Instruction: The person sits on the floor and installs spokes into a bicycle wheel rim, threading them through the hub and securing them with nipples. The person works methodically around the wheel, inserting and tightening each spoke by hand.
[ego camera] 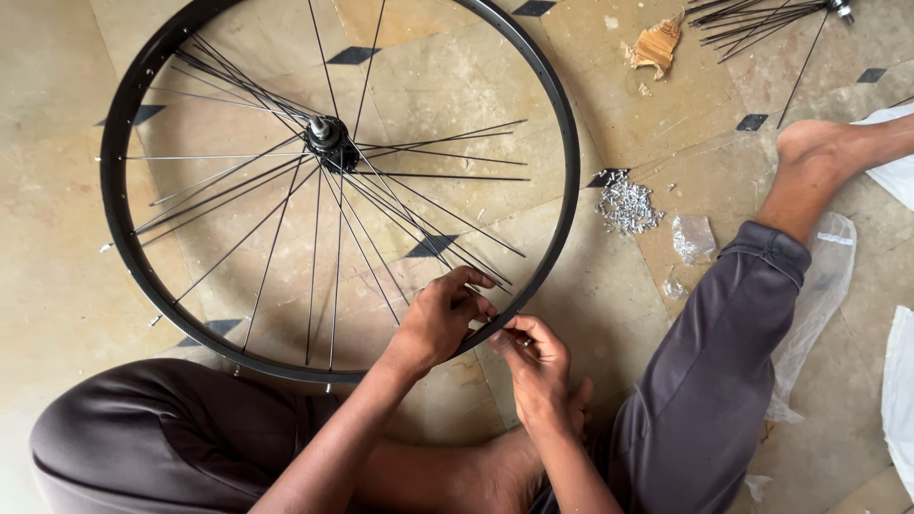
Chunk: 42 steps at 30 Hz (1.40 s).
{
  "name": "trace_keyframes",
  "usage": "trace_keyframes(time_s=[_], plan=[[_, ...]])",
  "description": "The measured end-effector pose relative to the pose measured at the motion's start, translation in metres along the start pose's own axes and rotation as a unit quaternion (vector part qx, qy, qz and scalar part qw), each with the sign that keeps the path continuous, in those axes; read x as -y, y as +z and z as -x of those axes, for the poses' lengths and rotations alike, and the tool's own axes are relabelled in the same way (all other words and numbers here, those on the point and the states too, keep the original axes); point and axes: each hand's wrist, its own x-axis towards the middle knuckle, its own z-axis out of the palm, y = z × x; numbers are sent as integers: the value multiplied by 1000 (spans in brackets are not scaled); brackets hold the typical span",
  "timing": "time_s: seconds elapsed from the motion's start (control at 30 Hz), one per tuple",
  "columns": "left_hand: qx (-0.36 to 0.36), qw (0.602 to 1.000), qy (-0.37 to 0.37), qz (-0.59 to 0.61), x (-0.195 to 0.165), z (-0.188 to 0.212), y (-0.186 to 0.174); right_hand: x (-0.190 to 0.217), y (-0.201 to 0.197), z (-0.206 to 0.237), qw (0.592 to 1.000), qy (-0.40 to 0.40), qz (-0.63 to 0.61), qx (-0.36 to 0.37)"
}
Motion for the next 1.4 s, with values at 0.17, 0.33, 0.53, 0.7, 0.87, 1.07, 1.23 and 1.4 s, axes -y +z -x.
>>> trace_keyframes(time_s=[0.17,0.33,0.53,0.7,0.87,1.07,1.23,1.4], plan=[[1,1000,12,-8,2,0,0,3,1,-1,1000,15,9,-7],[-4,1000,17,-4,2,-1,0,-2,-1,-2,1000,2,15,-2],[-1,1000,1,-13,2,-3,-1,-5,-2,-3,1000,11,18,-9],[-2,1000,16,14,2,-3,0,-6,-2,-2,1000,18,21,-11],[9,1000,2,-16,2,-3,-4,-9,-3,-2,1000,0,25,-11],[-23,995,11,-95,1,-3,-4,-12,-4,-3,1000,7,23,-15],[-23,993,4,-120,-1,-3,-4,-11,-3,-3,1000,13,20,-8],[-25,994,-3,-109,-1,-3,-5,-13,-4,-2,1000,16,11,-1]])
